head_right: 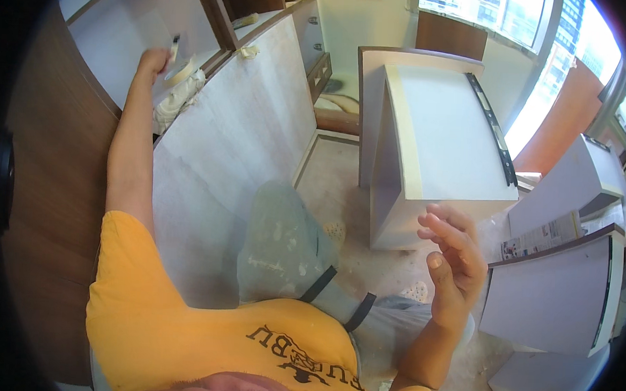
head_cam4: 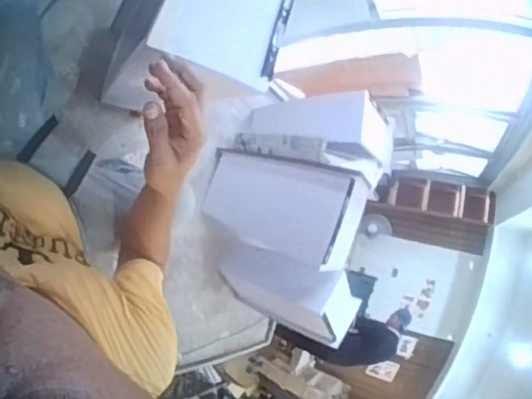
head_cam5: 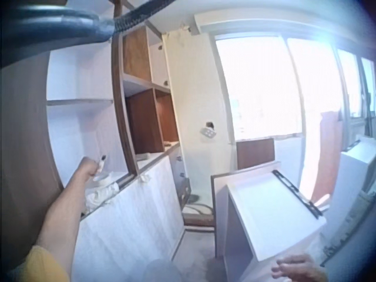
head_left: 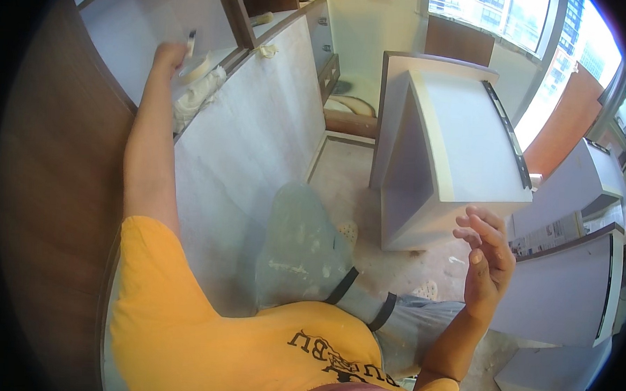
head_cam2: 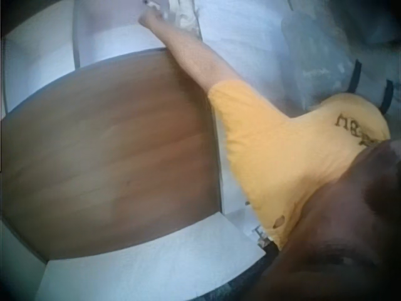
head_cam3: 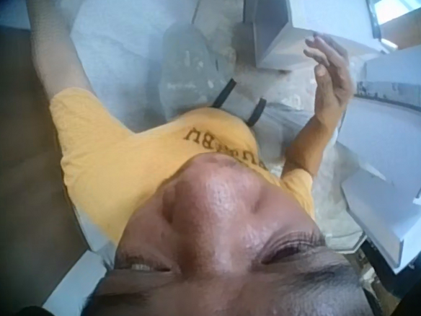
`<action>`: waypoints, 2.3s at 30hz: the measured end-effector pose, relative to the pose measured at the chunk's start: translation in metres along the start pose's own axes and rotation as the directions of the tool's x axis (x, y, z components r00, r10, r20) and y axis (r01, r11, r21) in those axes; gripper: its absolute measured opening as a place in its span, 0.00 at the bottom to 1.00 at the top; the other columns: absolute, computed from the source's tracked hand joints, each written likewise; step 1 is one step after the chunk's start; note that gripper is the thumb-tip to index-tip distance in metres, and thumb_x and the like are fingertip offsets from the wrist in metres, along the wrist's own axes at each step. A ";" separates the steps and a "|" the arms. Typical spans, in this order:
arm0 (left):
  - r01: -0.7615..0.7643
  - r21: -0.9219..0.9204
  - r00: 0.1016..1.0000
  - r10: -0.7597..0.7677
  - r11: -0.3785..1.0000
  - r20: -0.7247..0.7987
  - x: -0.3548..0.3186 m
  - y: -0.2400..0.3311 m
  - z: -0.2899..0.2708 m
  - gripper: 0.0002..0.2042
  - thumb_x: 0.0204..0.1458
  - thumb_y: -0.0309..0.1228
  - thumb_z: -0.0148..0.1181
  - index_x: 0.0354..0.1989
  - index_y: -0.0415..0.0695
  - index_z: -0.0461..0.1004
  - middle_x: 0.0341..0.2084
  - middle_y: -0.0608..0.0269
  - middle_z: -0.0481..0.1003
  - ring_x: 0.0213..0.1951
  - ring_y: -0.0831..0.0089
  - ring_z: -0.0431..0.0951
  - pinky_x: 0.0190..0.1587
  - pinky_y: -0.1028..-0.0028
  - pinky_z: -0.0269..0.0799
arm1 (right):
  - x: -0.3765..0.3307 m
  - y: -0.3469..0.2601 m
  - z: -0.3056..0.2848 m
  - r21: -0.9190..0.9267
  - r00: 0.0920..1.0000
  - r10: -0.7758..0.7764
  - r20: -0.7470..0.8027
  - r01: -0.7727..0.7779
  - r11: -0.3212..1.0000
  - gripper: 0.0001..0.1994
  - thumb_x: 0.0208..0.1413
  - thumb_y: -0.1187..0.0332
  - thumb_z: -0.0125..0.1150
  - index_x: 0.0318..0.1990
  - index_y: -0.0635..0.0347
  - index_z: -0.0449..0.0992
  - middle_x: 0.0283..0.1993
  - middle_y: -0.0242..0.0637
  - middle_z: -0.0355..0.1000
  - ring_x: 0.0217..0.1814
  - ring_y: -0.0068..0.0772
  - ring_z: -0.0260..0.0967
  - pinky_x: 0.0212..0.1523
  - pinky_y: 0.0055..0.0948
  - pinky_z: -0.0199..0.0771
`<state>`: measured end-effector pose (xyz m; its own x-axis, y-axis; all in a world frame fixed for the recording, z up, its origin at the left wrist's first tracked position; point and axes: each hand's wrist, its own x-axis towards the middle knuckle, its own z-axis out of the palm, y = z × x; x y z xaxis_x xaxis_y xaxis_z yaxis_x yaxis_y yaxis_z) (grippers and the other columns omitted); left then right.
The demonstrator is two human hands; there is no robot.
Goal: The person is assembling a white cabinet. They apply masking tape to the edges, cut it with a utility knife, wipe the surface with a cloth, and apply sealant along the seams using a caulking gun.
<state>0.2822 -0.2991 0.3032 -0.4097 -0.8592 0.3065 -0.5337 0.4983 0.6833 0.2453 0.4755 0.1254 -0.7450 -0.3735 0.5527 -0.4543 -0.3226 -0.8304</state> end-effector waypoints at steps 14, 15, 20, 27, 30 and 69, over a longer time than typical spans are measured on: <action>-0.040 0.637 0.985 -0.076 0.770 0.154 0.031 -0.017 0.000 0.13 0.52 0.38 0.75 0.34 0.39 0.84 0.23 0.57 0.75 0.19 0.66 0.69 0.19 0.61 0.61 | 0.006 0.009 -0.013 -0.074 0.997 -0.015 -0.073 0.009 0.997 0.24 0.66 0.55 0.72 0.59 0.67 0.84 0.64 0.51 0.76 0.62 0.38 0.75 0.60 0.36 0.78; -0.193 0.723 0.976 0.051 0.663 0.214 0.035 -0.020 0.002 0.13 0.51 0.37 0.75 0.35 0.38 0.84 0.26 0.54 0.77 0.21 0.64 0.72 0.22 0.59 0.66 | 0.005 0.008 -0.014 -0.073 0.996 -0.025 -0.085 0.018 0.997 0.24 0.67 0.56 0.72 0.59 0.68 0.84 0.63 0.50 0.76 0.62 0.38 0.76 0.60 0.36 0.78; -0.335 0.652 0.873 0.484 0.680 -0.056 -0.009 0.033 0.006 0.14 0.58 0.32 0.65 0.49 0.39 0.84 0.41 0.50 0.86 0.42 0.58 0.86 0.47 0.61 0.80 | -0.002 0.007 -0.032 -0.092 0.987 -0.044 -0.156 0.030 0.995 0.14 0.66 0.72 0.71 0.56 0.68 0.84 0.52 0.48 0.82 0.47 0.37 0.82 0.52 0.33 0.82; -0.659 -0.573 0.534 0.839 0.487 0.098 -0.336 0.194 0.039 0.14 0.71 0.42 0.64 0.49 0.44 0.83 0.24 0.76 0.65 0.24 0.87 0.58 0.28 0.80 0.54 | -0.026 0.012 -0.086 -0.018 0.911 -0.103 -0.399 0.105 0.994 0.06 0.60 0.78 0.76 0.42 0.65 0.84 0.33 0.41 0.82 0.29 0.25 0.78 0.30 0.22 0.77; -0.235 -0.959 0.112 0.985 0.158 0.134 -0.458 0.214 0.046 0.07 0.63 0.28 0.67 0.48 0.46 0.82 0.32 0.58 0.74 0.26 0.74 0.70 0.29 0.76 0.67 | -0.034 0.035 -0.109 0.013 0.803 -0.102 -0.587 0.135 0.991 0.08 0.66 0.69 0.74 0.37 0.63 0.82 0.25 0.30 0.72 0.23 0.19 0.65 0.26 0.20 0.63; -0.116 -0.695 0.805 0.477 0.710 0.353 -0.256 0.139 0.446 0.31 0.71 0.53 0.59 0.67 0.37 0.77 0.64 0.47 0.77 0.64 0.58 0.78 0.69 0.60 0.73 | 0.116 0.198 -0.141 -0.432 0.670 -0.383 -0.636 0.102 0.896 0.36 0.81 0.45 0.39 0.78 0.71 0.57 0.78 0.50 0.61 0.81 0.45 0.56 0.81 0.40 0.51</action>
<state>-0.0171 0.0416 0.0241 -0.8455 -0.4125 0.3390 0.1829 0.3727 0.9097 0.0005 0.4910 0.0149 -0.6358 0.4269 0.6430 -0.6940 0.0484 -0.7184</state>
